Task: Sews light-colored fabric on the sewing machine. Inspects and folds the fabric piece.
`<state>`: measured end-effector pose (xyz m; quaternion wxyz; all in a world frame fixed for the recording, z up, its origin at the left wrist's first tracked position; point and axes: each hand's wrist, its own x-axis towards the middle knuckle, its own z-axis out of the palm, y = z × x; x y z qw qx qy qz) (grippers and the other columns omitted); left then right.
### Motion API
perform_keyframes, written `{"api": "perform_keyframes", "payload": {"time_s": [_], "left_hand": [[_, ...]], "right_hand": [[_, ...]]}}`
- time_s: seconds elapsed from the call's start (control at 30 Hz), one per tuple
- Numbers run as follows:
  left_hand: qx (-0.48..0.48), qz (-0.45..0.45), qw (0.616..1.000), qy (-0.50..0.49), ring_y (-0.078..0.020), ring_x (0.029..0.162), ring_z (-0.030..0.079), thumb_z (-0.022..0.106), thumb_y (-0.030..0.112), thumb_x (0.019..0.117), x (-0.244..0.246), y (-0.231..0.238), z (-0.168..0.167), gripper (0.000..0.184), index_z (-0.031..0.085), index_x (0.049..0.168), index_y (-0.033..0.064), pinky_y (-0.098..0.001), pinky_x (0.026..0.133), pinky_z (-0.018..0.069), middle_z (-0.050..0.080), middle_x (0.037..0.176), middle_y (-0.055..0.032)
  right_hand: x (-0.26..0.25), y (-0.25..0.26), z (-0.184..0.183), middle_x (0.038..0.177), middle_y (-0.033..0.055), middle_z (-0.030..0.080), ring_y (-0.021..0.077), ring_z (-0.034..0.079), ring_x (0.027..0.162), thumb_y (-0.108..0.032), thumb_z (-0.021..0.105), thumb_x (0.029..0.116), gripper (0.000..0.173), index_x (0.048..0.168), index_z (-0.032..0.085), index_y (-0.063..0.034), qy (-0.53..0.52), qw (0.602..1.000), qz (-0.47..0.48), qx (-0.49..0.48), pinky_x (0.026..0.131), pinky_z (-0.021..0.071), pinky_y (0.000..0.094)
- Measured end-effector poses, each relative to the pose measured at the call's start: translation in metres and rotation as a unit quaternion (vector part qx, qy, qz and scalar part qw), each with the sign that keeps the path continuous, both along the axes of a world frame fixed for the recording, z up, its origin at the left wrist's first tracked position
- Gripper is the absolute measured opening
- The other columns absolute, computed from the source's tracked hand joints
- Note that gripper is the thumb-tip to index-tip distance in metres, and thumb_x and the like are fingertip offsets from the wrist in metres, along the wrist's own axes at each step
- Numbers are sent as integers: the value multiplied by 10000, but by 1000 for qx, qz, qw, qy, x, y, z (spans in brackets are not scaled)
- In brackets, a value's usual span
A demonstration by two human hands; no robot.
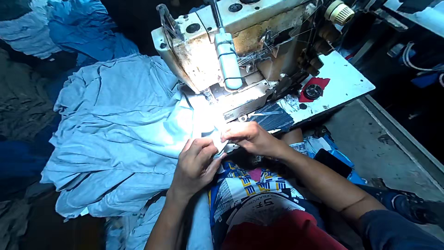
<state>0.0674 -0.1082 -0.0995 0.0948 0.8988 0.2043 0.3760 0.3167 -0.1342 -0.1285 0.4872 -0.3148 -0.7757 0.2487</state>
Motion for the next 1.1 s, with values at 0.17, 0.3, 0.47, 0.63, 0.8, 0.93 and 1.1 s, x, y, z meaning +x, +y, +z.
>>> {"api": "perform_keyframes", "payload": {"time_s": [0.17, 0.3, 0.47, 0.63, 0.8, 0.93, 1.1], "left_hand": [[120, 112, 983, 77, -345, 1270, 528, 651, 178, 899, 14, 42, -43, 314, 740, 1201, 173, -551, 1100, 357, 605, 1367, -125], [124, 118, 980, 105, -337, 1231, 570, 633, 142, 911, 15, 45, -25, 128, 753, 900, 100, -565, 1134, 331, 686, 1249, -98], [124, 114, 976, 140, -326, 1183, 595, 602, 95, 898, 17, 47, -8, 228, 773, 1048, 113, -593, 1119, 315, 693, 1239, -87], [127, 126, 969, 168, -353, 1224, 581, 581, 71, 889, 17, 61, 7, 231, 767, 1026, 83, -603, 1140, 297, 693, 1229, -114], [96, 122, 966, 208, -335, 1186, 596, 592, 31, 845, 9, 75, 21, 205, 741, 986, 33, -584, 1108, 349, 676, 1185, -130], [9, 154, 963, 220, -357, 1331, 486, 754, 287, 772, 6, 60, 30, 451, 717, 1183, 105, -573, 1061, 413, 531, 1440, -142], [110, 224, 968, 11, -315, 1158, 627, 747, 287, 893, 53, 38, -10, 317, 729, 1118, 64, -511, 1082, 438, 691, 1152, -146]], "right_hand": [[-9, -25, -23, 1027, 72, 739, 136, 708, 967, -18, 645, 981, 121, 1033, 752, 1, 92, 989, -90, -67, 873, 619, 322], [-13, -30, -24, 949, 69, 737, 107, 701, 859, -54, 656, 985, 115, 1005, 750, 8, 134, 977, -126, -109, 798, 610, 280], [-18, -23, -21, 850, 46, 703, 85, 645, 724, -86, 695, 961, 86, 945, 738, -13, 162, 962, -166, -143, 676, 570, 253], [-21, -3, -15, 913, 44, 710, 97, 627, 686, -68, 702, 955, 82, 1021, 733, -30, 178, 955, -171, -167, 625, 559, 264], [-23, 15, -10, 905, 53, 699, 97, 621, 690, -49, 682, 969, 76, 1034, 708, -19, 174, 961, -164, -139, 629, 554, 259], [-21, 18, -4, 905, 63, 702, 104, 650, 742, -35, 681, 964, 78, 1029, 712, -7, 145, 970, -163, -108, 686, 584, 276], [-23, 21, 7, 912, 76, 730, 103, 677, 747, 35, 703, 922, 104, 1022, 726, 18, 174, 973, -134, -66, 683, 603, 270]]}}
